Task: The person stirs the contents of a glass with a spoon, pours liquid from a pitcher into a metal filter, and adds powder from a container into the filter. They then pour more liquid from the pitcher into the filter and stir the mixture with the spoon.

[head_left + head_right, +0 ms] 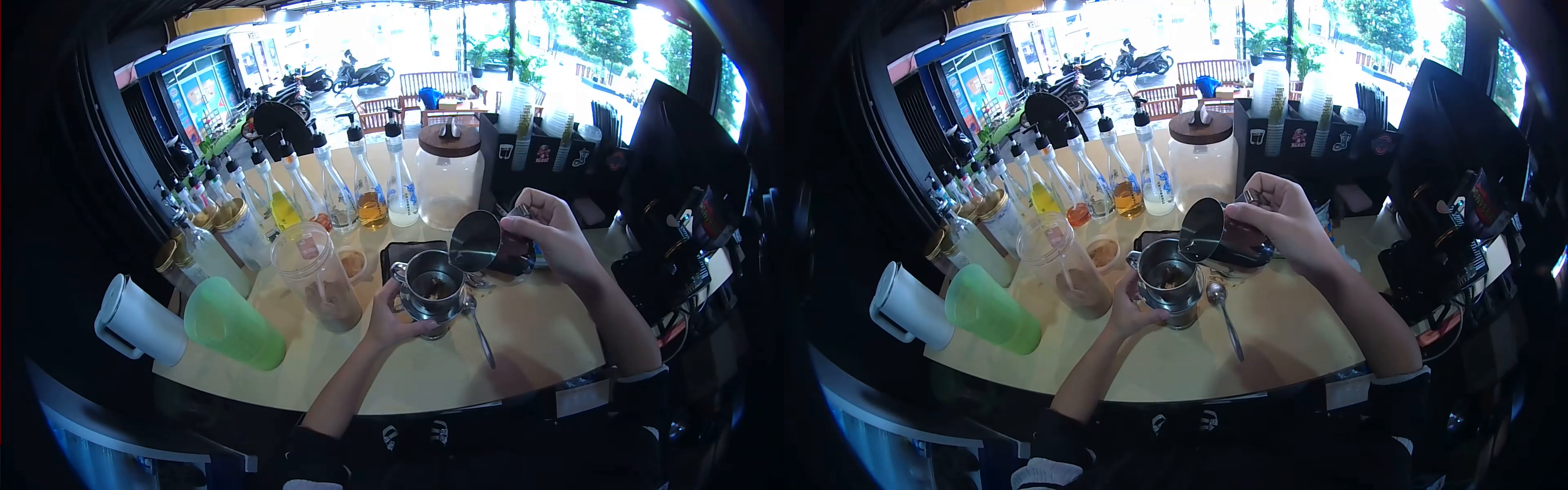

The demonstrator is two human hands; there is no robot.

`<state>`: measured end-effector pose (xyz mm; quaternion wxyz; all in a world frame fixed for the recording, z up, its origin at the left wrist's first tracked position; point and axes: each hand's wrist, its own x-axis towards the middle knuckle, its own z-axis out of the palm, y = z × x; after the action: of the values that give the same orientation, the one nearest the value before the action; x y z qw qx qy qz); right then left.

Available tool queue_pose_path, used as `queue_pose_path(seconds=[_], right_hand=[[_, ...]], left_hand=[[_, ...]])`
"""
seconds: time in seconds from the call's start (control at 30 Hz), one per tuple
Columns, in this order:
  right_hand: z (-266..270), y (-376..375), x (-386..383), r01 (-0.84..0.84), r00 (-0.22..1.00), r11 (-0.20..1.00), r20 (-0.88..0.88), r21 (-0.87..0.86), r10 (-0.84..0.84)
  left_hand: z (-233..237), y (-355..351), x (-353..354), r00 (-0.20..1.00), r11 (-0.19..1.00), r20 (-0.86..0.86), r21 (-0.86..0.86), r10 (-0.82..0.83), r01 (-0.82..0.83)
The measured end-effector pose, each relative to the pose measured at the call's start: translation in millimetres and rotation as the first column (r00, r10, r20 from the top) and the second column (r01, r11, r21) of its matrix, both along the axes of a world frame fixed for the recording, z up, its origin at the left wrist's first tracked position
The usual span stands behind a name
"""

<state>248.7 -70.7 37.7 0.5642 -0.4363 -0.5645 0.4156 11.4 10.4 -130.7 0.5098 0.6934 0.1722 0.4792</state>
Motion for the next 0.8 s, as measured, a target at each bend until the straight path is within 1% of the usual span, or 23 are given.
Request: queue_pose_path(seconds=[0.1, 0.2, 0.3, 0.37, 0.5, 0.6, 0.7, 0.8], right_hand=[[1, 0, -3, 0.013, 1.000, 1.000, -0.015, -0.021, -0.014], [2, 1, -3, -0.034, 0.999, 0.999, -0.024, -0.019, 0.034], [2, 1, -4, -0.017, 1.000, 1.000, -0.010, -0.025, 0.017], [-2, 4, 1, -0.023, 0.999, 1.000, 0.043, -0.007, 0.023], [6, -1, -7, -0.028, 0.999, 0.999, 0.016, -0.018, 0.028], [7, -1, -7, -0.008, 0.999, 0.999, 0.039, -0.033, 0.009], [7, 0, -6, -0.018, 0.998, 1.000, 0.067, -0.024, 0.019], [8, -1, -10, 0.024, 0.996, 0.999, 0.090, -0.028, -0.022]], left_hand=[[0, 0, 0, 1.000, 1.000, -0.015, -0.020, 0.000, -0.001], [0, 0, -1, 1.000, 1.000, -0.009, -0.016, -0.009, 0.009], [2, 0, 0, 1.000, 1.000, -0.002, -0.010, -0.014, 0.014], [2, 0, 0, 1.000, 1.000, -0.002, -0.006, -0.008, 0.008], [2, -1, 0, 1.000, 1.000, -0.012, -0.014, -0.004, 0.003], [-1, 0, 0, 1.000, 1.000, -0.022, -0.012, -0.003, 0.003], [1, -1, 1, 1.000, 1.000, 0.003, 0.004, 0.006, -0.006], [2, -1, 1, 1.000, 1.000, -0.007, -0.001, 0.005, -0.005]])
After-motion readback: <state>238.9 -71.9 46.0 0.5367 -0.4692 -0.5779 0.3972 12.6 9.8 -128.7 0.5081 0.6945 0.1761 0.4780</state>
